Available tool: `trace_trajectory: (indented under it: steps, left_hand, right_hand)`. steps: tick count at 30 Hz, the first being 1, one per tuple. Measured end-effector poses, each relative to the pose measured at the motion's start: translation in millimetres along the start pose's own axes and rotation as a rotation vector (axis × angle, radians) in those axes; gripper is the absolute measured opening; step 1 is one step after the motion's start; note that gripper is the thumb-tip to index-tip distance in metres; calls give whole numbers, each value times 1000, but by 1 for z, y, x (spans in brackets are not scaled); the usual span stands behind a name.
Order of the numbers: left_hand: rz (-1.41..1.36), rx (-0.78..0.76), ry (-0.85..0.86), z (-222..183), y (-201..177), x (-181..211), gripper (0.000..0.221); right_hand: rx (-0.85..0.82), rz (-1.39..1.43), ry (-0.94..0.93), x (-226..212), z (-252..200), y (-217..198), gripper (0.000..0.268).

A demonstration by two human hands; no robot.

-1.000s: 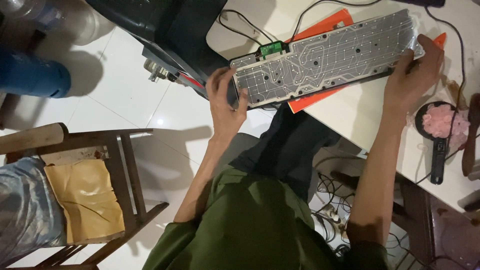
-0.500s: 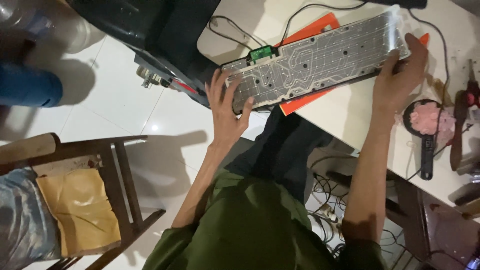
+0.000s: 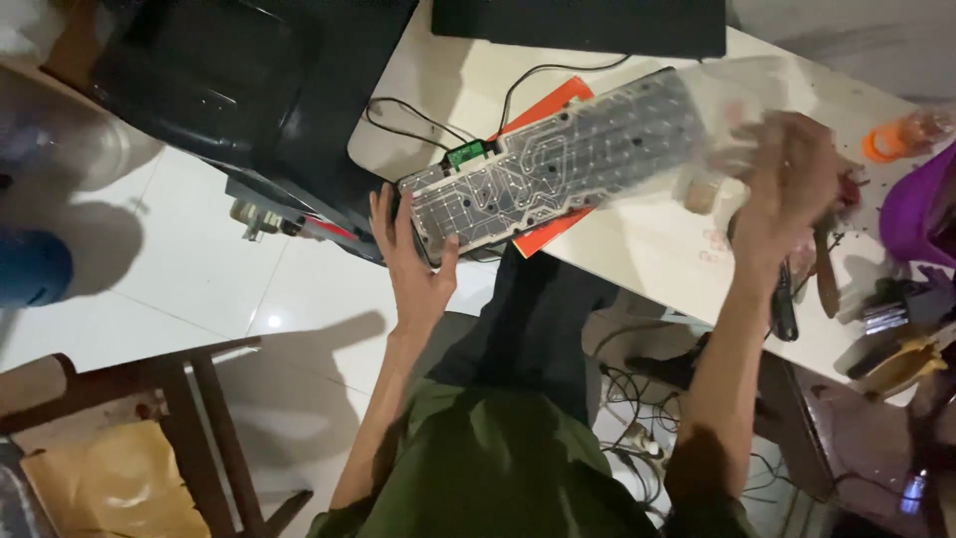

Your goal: Testing the functionality of a computer keyboard by pressing keys and inspecting the internal membrane layers.

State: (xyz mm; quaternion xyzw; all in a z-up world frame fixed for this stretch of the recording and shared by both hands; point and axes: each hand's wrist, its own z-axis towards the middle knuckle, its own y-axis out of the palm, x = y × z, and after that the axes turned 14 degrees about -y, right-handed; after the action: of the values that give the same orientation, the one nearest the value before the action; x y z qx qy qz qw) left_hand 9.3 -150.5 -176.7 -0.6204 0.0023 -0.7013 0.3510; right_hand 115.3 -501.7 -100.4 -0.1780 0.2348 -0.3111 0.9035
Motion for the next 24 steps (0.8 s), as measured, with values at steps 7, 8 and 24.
trace_trajectory:
  steps: [7, 8, 24]
  left_hand:
    - [70, -131, 40, 24, -6, 34, 91]
    - [70, -148, 37, 31, -7, 39, 96]
    - [-192, -238, -62, 102, -27, 44, 20]
  right_hand:
    - [440, 289, 384, -33, -60, -18, 18]
    - [487, 359, 411, -39, -67, -19, 16]
    - [440, 288, 823, -68, -85, -8, 30]
